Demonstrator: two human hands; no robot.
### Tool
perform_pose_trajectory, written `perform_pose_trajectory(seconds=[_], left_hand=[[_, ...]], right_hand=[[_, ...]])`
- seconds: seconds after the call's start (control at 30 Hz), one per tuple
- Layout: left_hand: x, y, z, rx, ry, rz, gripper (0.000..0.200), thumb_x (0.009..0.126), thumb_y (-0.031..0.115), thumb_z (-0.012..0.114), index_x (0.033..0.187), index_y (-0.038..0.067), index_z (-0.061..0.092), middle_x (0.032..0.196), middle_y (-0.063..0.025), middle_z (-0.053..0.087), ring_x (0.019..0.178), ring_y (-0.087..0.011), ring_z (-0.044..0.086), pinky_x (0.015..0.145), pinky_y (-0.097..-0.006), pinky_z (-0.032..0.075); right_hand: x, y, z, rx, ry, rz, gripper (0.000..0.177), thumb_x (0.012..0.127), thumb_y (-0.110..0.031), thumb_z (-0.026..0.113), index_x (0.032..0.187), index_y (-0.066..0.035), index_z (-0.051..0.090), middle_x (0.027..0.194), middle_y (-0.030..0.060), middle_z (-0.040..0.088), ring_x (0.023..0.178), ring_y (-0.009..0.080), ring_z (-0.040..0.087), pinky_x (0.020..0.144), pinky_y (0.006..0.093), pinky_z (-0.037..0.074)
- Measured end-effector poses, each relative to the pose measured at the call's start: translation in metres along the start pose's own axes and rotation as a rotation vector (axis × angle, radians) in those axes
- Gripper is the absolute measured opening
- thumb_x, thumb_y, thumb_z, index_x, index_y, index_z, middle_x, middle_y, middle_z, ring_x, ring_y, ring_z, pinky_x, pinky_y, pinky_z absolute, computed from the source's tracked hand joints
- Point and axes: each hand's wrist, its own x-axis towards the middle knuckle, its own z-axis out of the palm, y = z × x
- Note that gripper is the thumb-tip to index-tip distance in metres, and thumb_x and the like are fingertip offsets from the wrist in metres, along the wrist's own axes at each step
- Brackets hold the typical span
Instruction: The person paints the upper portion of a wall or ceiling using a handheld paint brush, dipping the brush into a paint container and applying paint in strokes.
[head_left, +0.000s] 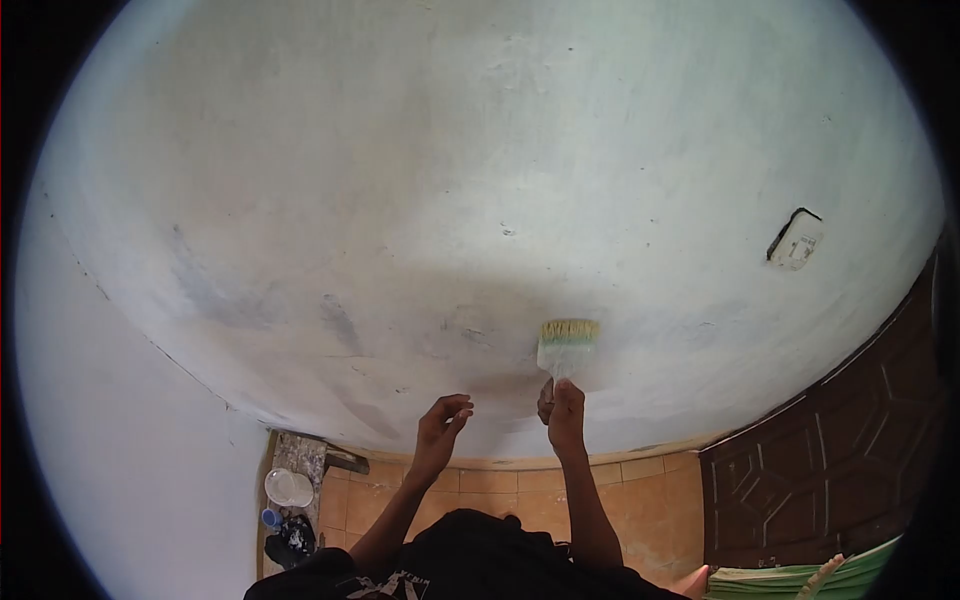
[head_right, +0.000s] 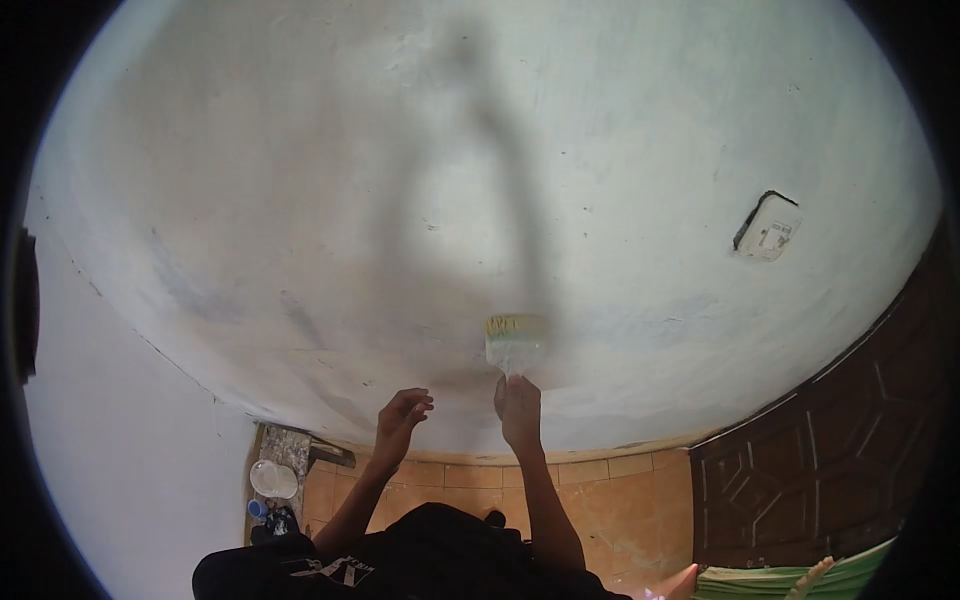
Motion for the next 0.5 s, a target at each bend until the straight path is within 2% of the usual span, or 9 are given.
perform_pose_trajectory(seconds=[0.1, 0.17, 0.2, 0.3, 0.33, 0.43, 0.5], left_hand=[[0.006, 0.005, -0.001, -0.026, 0.009, 0.014, 0.024, 0.093, 0.012, 0.058, 0.115, 0.003, 0.057, 0.104, -0.0078, 0.063, 0.098, -0.0156, 0.059, 0.088, -0.0295, 0.046], [0.009, -0.003, -0.004, -0.007, -0.002, 0.017, 0.023, 0.093, 0.012, 0.058, 0.115, 0.003, 0.056, 0.103, -0.0077, 0.063, 0.098, -0.0157, 0.060, 0.088, -0.0300, 0.046], [0.011, -0.006, -0.005, 0.004, -0.006, 0.023, 0.023, 0.093, 0.012, 0.058, 0.115, 0.003, 0.056, 0.103, -0.0076, 0.063, 0.098, -0.0157, 0.060, 0.088, -0.0302, 0.046], [0.011, -0.007, -0.003, 0.004, -0.011, -0.014, 0.023, 0.094, 0.012, 0.057, 0.115, 0.003, 0.057, 0.103, -0.0080, 0.063, 0.098, -0.0159, 0.060, 0.088, -0.0301, 0.046], [0.011, -0.008, -0.004, 0.004, -0.008, -0.005, 0.023, 0.094, 0.012, 0.057, 0.115, 0.003, 0.057, 0.104, -0.0081, 0.063, 0.098, -0.0160, 0.060, 0.088, -0.0301, 0.046], [0.007, -0.013, -0.002, 0.000, 0.000, 0.001, 0.023, 0.094, 0.012, 0.057, 0.115, 0.003, 0.057, 0.104, -0.0084, 0.063, 0.098, -0.0161, 0.060, 0.088, -0.0300, 0.046], [0.004, -0.013, -0.001, -0.002, 0.010, -0.004, 0.023, 0.094, 0.012, 0.057, 0.115, 0.003, 0.057, 0.105, -0.0086, 0.063, 0.098, -0.0161, 0.060, 0.088, -0.0301, 0.046]], right_hand=[[-0.010, 0.077, -0.016, -0.164, -0.005, -0.200, 0.051, 0.099, -0.048, 0.038, 0.064, -0.011, 0.036, 0.051, -0.0052, 0.030, 0.042, 0.0051, 0.026, 0.039, 0.0242, 0.020], [-0.034, 0.124, -0.031, -0.397, 0.025, -0.123, 0.049, 0.101, -0.045, 0.037, 0.064, -0.012, 0.036, 0.050, -0.0052, 0.030, 0.041, 0.0052, 0.027, 0.039, 0.0240, 0.021], [-0.049, 0.100, -0.022, -0.225, 0.003, 0.042, 0.048, 0.101, -0.041, 0.037, 0.063, -0.012, 0.035, 0.050, -0.0050, 0.031, 0.042, 0.0055, 0.028, 0.039, 0.0239, 0.022], [-0.045, 0.054, -0.008, -0.244, -0.026, -0.014, 0.048, 0.101, -0.040, 0.037, 0.063, -0.011, 0.035, 0.051, -0.0047, 0.032, 0.042, 0.0053, 0.029, 0.039, 0.0237, 0.022], [-0.034, 0.044, -0.004, -0.244, -0.033, -0.105, 0.048, 0.101, -0.042, 0.038, 0.064, -0.011, 0.035, 0.052, -0.0043, 0.032, 0.042, 0.0051, 0.029, 0.039, 0.0236, 0.021], [-0.006, -0.006, 0.015, -0.088, 0.003, -0.091, 0.049, 0.100, -0.043, 0.039, 0.065, -0.010, 0.035, 0.052, -0.0041, 0.032, 0.042, 0.0049, 0.028, 0.039, 0.0235, 0.021], [0.001, 0.007, 0.011, -0.106, 0.014, -0.074, 0.048, 0.100, -0.043, 0.039, 0.065, -0.011, 0.035, 0.052, -0.0043, 0.031, 0.042, 0.0048, 0.028, 0.039, 0.0234, 0.021]])
